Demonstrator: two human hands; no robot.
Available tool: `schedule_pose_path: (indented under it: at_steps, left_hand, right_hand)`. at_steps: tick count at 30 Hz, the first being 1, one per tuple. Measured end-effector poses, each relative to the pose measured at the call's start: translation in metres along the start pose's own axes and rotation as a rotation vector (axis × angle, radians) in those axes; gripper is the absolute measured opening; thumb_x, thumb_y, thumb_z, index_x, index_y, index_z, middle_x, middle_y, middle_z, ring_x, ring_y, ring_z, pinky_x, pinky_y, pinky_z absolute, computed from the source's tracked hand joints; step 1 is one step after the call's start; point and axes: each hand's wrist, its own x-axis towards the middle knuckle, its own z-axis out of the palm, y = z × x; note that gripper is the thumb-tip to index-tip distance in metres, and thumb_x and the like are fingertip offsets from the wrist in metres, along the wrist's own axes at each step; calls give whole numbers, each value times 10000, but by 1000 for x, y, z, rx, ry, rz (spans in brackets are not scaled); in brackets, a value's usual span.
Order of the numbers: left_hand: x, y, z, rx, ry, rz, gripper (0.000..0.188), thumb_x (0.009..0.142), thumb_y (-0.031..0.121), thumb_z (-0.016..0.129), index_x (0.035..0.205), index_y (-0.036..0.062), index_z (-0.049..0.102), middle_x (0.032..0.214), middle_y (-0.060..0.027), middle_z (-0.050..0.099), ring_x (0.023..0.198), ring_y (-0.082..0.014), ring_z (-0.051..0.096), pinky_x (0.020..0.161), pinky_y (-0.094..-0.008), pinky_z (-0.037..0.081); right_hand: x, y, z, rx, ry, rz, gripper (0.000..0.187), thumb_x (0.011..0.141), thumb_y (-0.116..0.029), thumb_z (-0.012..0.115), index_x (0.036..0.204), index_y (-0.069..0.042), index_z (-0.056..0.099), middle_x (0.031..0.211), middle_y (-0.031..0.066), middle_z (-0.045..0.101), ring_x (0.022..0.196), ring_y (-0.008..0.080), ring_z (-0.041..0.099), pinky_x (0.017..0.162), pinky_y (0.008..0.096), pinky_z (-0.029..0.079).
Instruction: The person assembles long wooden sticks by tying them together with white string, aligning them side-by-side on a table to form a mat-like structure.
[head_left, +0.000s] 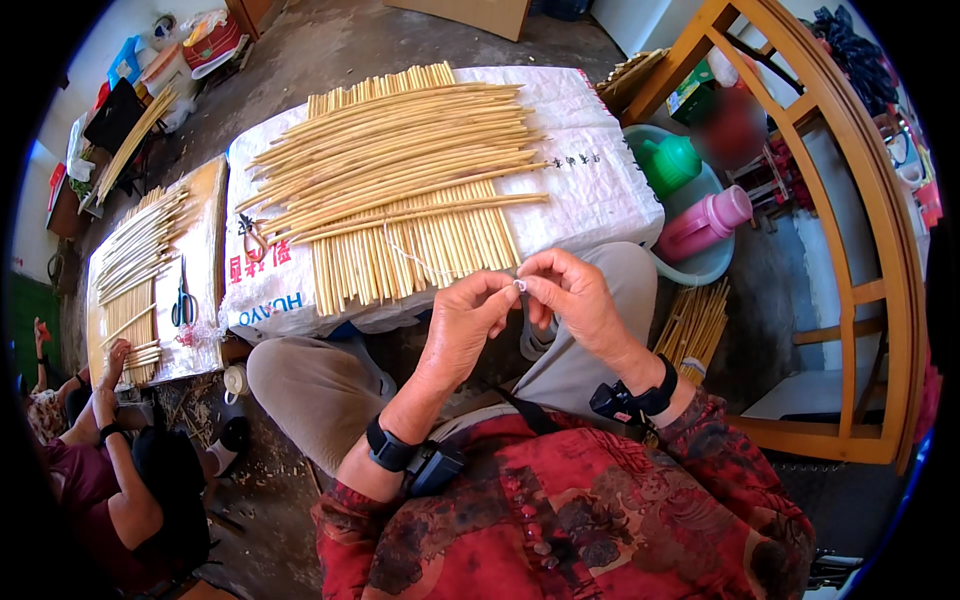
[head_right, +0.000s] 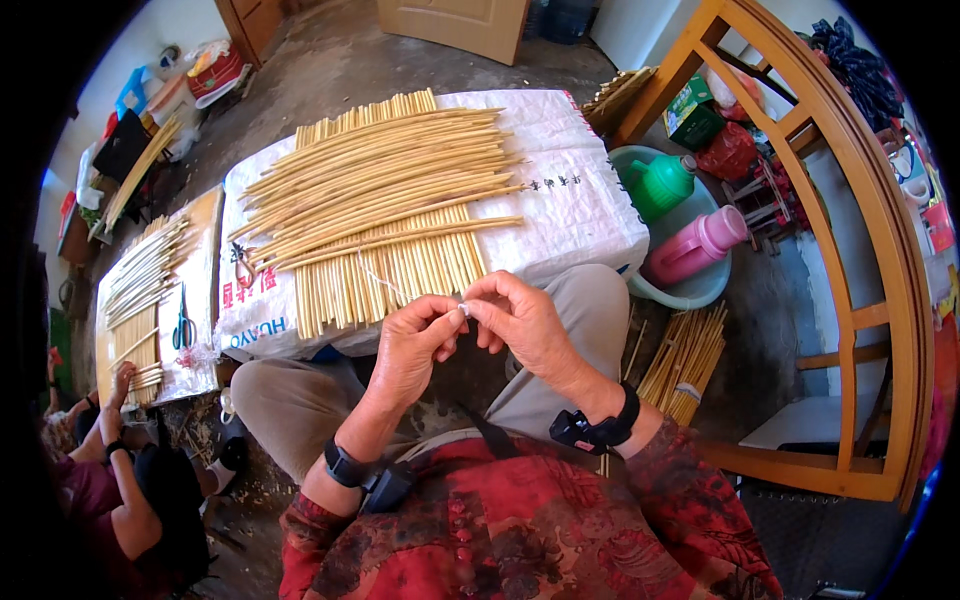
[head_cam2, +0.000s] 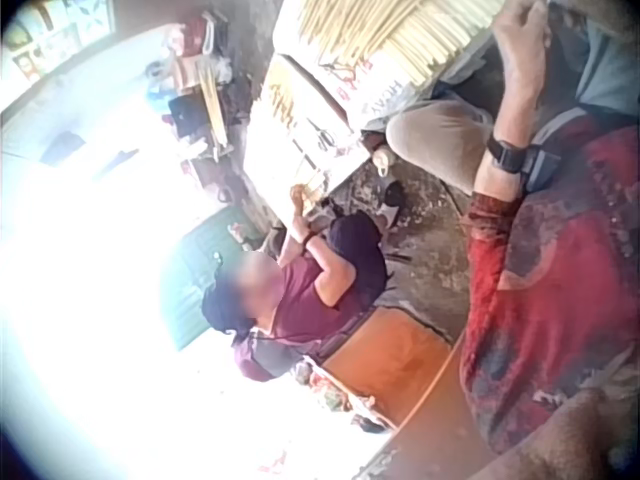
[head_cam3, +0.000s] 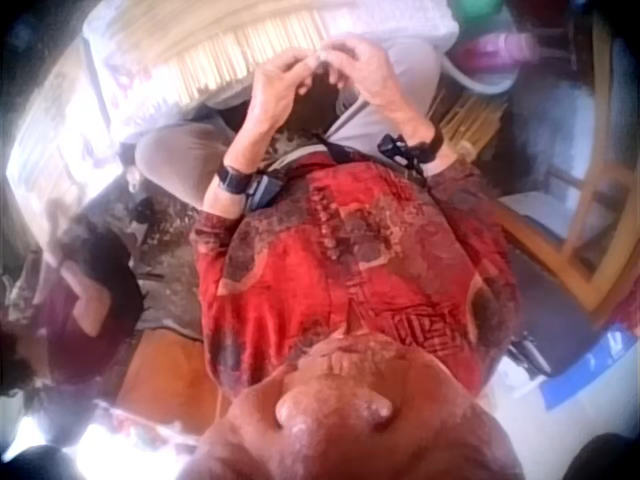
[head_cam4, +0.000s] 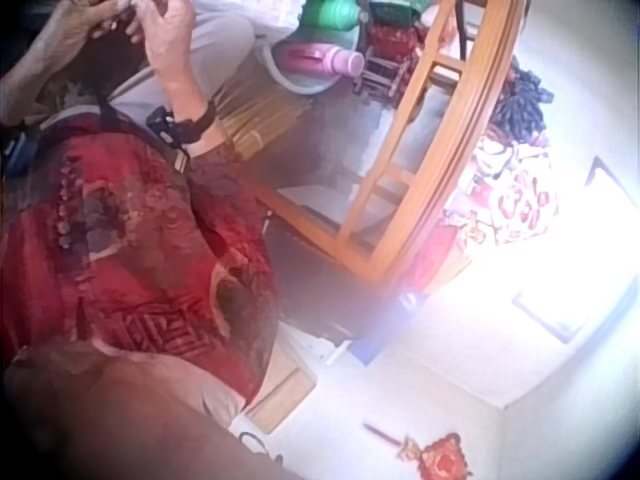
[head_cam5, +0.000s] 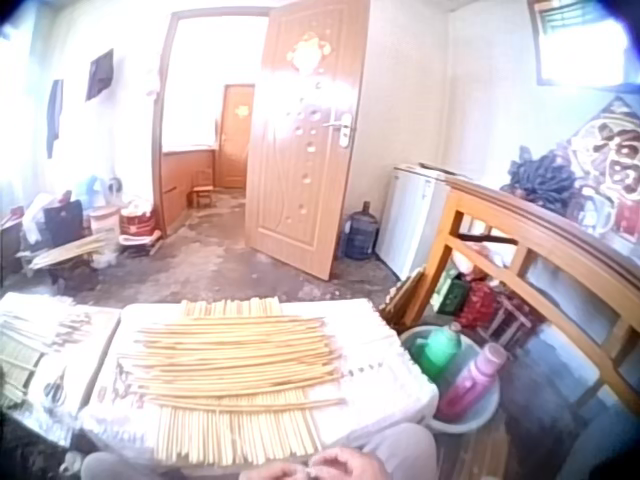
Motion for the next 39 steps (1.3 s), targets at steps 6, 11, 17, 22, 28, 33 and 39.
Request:
schedule_pose_path:
  at_steps: [6,11,17,22,28,33,39]
  left_hand:
    - [1,-1,1,39,86,30,91,843,108,564,854,21,587,699,34,535,560,-18,426,468,-156,318]
    - [0,-3,4,94,95,94,79,845,90,572,889,27,588,736,8,559,549,-28,420,470,-160,326]
    - [0,-5,4,254,124,240,68,841,77,577,892,36,596,731,25,550,591,-17,432,502,-159,341]
    - [4,-15,-1,477,145,433,64,841,66,577,890,28,594,712,45,524,605,-18,426,519,-168,349]
    - [2,-3,2,328,122,163,123,849,123,574,914,21,598,710,45,509,581,-18,405,504,-163,329]
    - [2,4,-1,188,98,41,111,838,76,554,908,1,598,748,41,543,680,-23,462,583,-180,384]
    - [3,6,-5,137,68,-35,114,829,56,546,912,10,610,734,43,543,658,-12,451,578,-163,372]
  right_hand:
    - [-6,-16,3,-544,128,-502,67,797,-18,583,863,-22,593,765,38,512,555,79,524,479,204,411]
    - [-8,-10,8,-257,94,-156,102,822,-33,561,916,-4,588,768,41,535,546,75,530,481,199,425]
    - [-4,-10,11,-31,65,-16,113,865,-88,539,920,-1,586,683,28,567,533,66,535,455,176,428]
    - [3,-3,10,46,65,32,132,852,-131,573,889,-4,579,695,27,579,544,73,548,444,183,439]
    - [5,2,10,67,109,22,137,848,-144,578,875,-10,568,690,33,578,551,80,557,442,188,441]
    - [6,4,8,135,98,36,150,853,-167,569,874,-19,564,666,28,569,549,80,554,449,187,438]
    - [9,6,6,170,86,63,175,847,-195,583,874,-23,568,638,8,549,520,55,513,433,177,419]
